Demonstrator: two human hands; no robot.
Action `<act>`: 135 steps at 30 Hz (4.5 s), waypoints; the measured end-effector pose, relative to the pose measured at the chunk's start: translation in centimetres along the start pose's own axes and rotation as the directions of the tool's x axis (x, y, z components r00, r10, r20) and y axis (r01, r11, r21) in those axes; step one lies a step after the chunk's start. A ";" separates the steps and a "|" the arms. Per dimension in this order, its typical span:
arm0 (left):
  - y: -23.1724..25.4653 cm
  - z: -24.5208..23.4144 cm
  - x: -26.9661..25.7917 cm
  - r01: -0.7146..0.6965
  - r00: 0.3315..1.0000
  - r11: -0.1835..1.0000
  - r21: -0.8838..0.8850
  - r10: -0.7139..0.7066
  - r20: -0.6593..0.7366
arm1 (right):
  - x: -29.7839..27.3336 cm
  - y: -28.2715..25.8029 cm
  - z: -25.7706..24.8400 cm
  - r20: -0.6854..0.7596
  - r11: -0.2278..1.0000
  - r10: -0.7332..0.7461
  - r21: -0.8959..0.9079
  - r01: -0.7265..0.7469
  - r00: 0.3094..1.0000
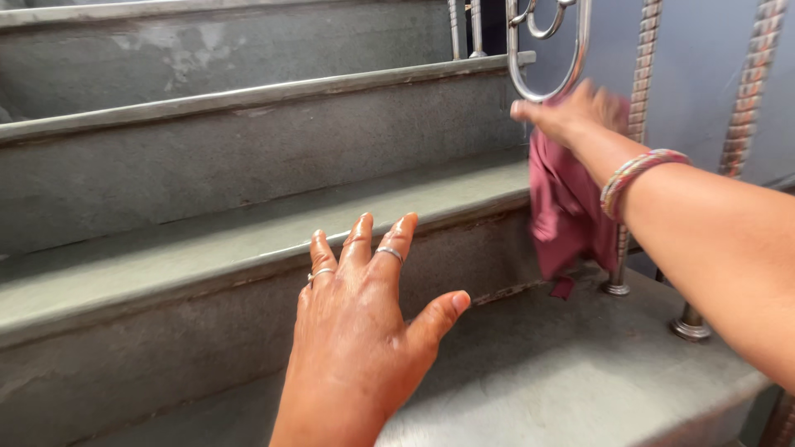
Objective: The person cleans stone stairs by dipping a cloth into a bucket of water, wringing it out, and wiping down the surface and edges of the steps.
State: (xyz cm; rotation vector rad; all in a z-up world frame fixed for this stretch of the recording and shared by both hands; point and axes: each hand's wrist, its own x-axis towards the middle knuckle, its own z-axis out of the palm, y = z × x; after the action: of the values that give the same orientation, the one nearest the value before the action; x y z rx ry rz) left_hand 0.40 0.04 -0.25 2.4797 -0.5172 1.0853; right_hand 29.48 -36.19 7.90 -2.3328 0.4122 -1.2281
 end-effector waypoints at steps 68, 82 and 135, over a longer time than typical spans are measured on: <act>0.9 0.3 -0.8 0.249 0.683 0.956 0.152 -0.285 0.672 | -21.6 9.6 -6.3 0.925 0.886 -0.245 0.091 0.455 0.291; -0.3 2.8 -1.9 0.220 0.627 0.958 0.185 -0.284 0.725 | -19.9 12.8 2.2 0.747 0.896 -0.269 -0.037 0.443 0.607; 3.9 0.4 -1.9 0.114 0.575 0.980 0.163 -0.199 0.794 | -17.4 15.0 -0.5 0.422 0.591 0.328 0.607 -0.532 0.845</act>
State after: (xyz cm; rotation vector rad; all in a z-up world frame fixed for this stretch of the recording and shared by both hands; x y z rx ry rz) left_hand -2.35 -3.17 -1.17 2.9410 -0.4598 -0.1954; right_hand 18.68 -40.90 -11.86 -1.5462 0.3122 -0.6358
